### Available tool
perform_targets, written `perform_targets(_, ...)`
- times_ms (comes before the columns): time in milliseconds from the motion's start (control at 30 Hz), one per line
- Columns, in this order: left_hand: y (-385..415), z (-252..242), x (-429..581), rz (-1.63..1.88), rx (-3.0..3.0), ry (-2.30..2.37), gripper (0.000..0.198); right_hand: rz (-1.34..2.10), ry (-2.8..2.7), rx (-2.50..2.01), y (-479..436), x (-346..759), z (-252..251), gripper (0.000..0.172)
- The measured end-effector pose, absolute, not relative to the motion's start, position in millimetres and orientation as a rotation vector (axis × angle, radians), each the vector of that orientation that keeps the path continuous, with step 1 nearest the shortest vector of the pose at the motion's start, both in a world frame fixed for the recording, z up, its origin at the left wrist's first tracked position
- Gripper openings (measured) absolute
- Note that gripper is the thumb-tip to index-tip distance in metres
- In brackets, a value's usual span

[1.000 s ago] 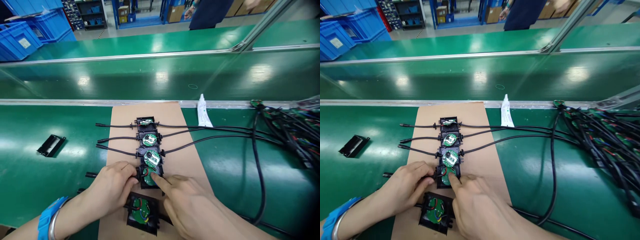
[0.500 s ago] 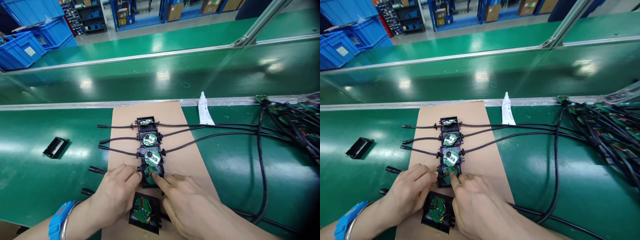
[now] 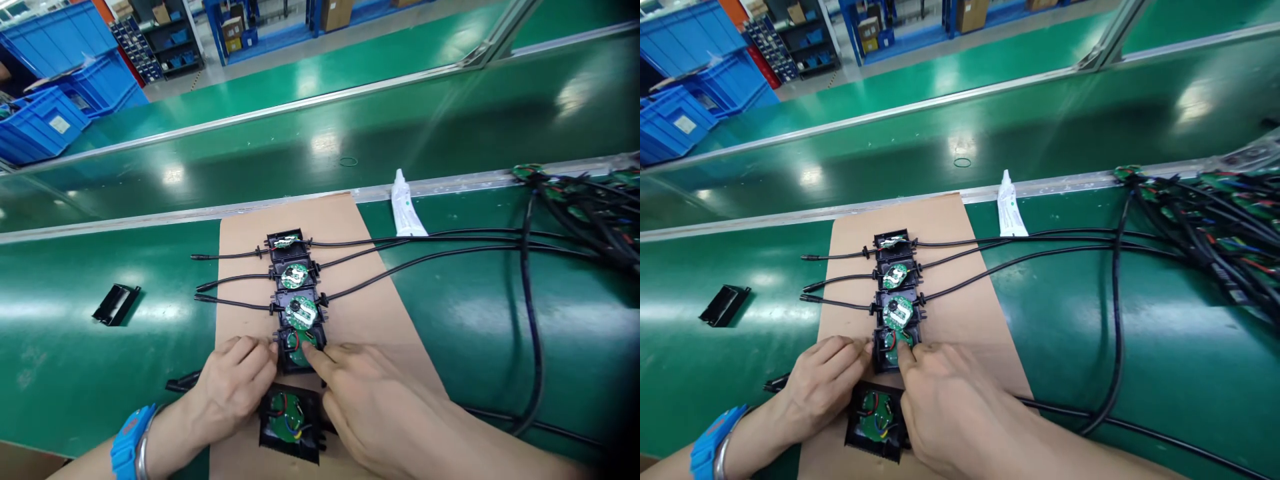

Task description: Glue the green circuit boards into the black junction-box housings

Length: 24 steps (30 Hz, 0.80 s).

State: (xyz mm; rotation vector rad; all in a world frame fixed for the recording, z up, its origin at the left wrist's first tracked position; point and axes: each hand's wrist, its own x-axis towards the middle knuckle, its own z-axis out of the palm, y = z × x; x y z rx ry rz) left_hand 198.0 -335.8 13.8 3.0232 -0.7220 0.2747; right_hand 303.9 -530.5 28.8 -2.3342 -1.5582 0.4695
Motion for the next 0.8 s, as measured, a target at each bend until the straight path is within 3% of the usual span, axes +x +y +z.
perform_targets(233,-337,25,203,0.042,3.100,-0.760,0.023,0.537,-1.471,-2.326,-530,303,33,0.035)
perform_targets(433,-343,33,204,0.170,2.806,-0.484,0.036,0.708,-1.388,-2.282,-536,313,39,0.027)
perform_targets(567,-351,24,213,-0.007,2.688,-0.634,0.025,0.881,-1.222,-2.284,-543,319,44,0.027)
perform_targets(700,-348,19,216,-0.041,2.654,-0.623,0.022,0.868,-1.211,-2.344,-544,316,45,0.009)
perform_targets(800,-345,20,214,-0.076,2.646,-0.629,0.022,0.789,-1.337,-2.298,-543,313,41,0.010)
